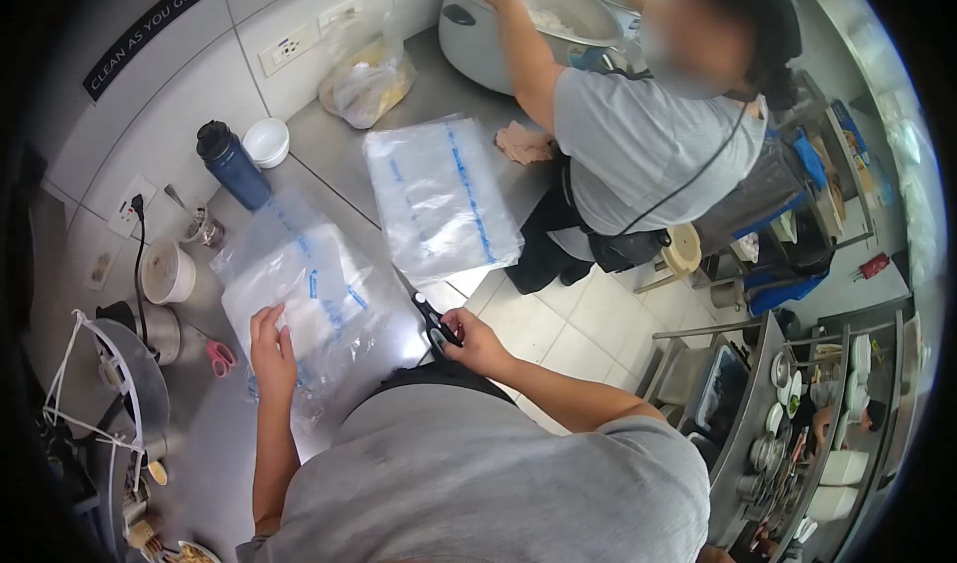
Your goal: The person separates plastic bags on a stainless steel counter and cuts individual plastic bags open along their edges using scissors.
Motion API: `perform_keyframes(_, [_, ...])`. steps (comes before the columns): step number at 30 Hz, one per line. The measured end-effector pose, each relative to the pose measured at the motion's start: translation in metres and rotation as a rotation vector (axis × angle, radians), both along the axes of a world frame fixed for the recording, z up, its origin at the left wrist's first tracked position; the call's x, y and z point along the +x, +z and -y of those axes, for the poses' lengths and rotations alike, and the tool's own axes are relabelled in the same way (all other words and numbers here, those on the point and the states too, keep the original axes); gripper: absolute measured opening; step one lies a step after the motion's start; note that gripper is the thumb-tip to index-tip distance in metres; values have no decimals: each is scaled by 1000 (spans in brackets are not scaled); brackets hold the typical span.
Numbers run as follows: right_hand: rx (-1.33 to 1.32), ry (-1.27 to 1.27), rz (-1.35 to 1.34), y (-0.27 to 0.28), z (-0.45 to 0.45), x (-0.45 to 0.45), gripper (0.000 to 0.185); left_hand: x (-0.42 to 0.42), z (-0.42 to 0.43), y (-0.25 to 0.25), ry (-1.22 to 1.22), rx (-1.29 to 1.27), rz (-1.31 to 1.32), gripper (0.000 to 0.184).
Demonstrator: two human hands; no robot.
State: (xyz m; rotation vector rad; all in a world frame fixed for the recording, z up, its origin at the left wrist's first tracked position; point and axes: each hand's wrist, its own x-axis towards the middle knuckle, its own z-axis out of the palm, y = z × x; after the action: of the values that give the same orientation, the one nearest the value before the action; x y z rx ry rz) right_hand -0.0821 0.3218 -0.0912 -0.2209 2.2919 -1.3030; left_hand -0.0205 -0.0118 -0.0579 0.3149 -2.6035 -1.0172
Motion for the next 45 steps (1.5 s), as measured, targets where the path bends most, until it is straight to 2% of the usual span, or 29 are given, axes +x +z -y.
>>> perform_keyframes(1, [72,21,-54,1,1,3,37,0,2,-2,-25,-28,-16,36])
perform_keyframes(4, [113,129,-538,-22,9,3,35,-1,-2,0,-57,-12,-2,43])
perform_keyframes(5, [159,128,-466,-21,16,2,34,-2,-3,1,-58,9,17,46])
perform_keyframes(8, [328,199,-595,-45,33,-6,33,-6,1,-11,-78,-73,-49,51])
perform_keyframes(10, [422,227,-517,-65,40,-15,34,-7,-3,-2,-91,23,-36,53])
perform_keyframes(12, [277,162,-647,-26,63,-20,39,-3,-3,-2,-89,28,-37,54])
perform_keyframes(14, [17,90,-858,5,99,-35,45,-2,-1,1,-84,-21,-9,54])
perform_keyframes(16, [-102,69,-1027,47,138,-41,46,-1,-3,3,-119,-18,-8,54])
perform_keyframes(19, [-20,245,-1086,58,172,-54,48,0,-7,7,-137,-38,-46,48])
perform_keyframes(22, [159,543,-951,-3,161,-104,50,12,6,9,-91,-68,-35,40])
perform_keyframes(25, [371,675,-804,14,145,-98,54,26,21,-6,-4,-241,-101,39])
perform_keyframes(28, [-13,492,-924,45,162,-49,54,25,11,-13,43,-215,-187,41])
perform_keyframes(29, [-57,520,-914,63,173,-36,57,22,7,-12,40,-188,-240,40])
perform_keyframes(32, [102,509,-1110,53,197,-31,61,19,-4,-7,52,-43,-317,34])
perform_keyframes(34, [104,441,-1012,27,187,-56,63,21,-7,2,128,132,-278,28])
perform_keyframes(35, [103,415,-965,18,184,-64,63,22,-5,2,148,113,-274,26])
perform_keyframes(38, [-89,458,-982,52,183,-40,62,24,-2,-2,182,103,-258,21])
perform_keyframes(41, [51,525,-1153,53,197,-29,57,14,-10,-5,120,128,-244,20])
perform_keyframes(44, [285,370,-1178,15,177,-71,52,11,-4,-9,106,45,-267,19])
perform_keyframes(45, [279,306,-1126,10,161,-83,47,15,3,-14,115,5,-277,19])
